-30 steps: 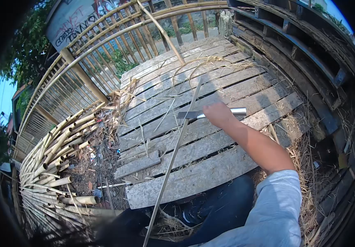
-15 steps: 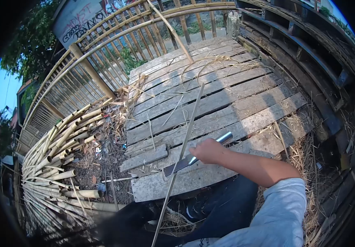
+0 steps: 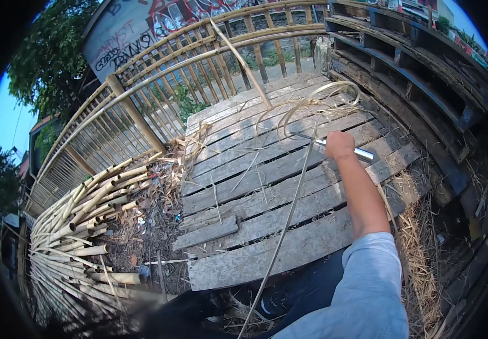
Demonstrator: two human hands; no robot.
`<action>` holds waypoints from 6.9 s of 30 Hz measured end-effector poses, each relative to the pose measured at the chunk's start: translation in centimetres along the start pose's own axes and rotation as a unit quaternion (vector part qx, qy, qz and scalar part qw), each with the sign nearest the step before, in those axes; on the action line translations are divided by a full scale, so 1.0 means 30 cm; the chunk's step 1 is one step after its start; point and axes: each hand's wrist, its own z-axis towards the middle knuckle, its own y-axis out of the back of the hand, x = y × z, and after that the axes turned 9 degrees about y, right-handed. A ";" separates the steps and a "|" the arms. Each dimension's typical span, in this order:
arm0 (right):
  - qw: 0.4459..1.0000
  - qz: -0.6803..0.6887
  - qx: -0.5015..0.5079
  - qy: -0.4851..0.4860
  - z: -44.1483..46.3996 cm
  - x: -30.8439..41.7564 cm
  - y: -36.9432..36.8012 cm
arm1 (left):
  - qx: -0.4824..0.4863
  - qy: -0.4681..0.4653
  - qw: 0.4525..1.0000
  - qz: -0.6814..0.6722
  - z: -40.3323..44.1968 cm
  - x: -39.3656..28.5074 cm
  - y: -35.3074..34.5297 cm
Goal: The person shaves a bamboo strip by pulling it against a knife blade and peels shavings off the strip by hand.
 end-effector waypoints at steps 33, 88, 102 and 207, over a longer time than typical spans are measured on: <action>0.946 -0.007 0.033 0.321 -0.343 0.215 -0.135 | 0.008 0.023 0.998 -0.057 -0.052 0.043 -0.019; 0.631 0.753 0.187 -0.019 -1.227 0.664 -0.261 | -0.006 0.216 0.958 0.186 -0.541 0.340 0.202; 0.489 0.860 0.126 0.074 -1.286 0.717 -0.004 | -0.340 -0.005 0.908 0.244 -0.656 0.183 0.096; 0.762 0.615 0.196 -0.057 -0.885 0.459 -0.110 | -0.117 -0.150 0.971 0.145 -0.141 -0.082 0.034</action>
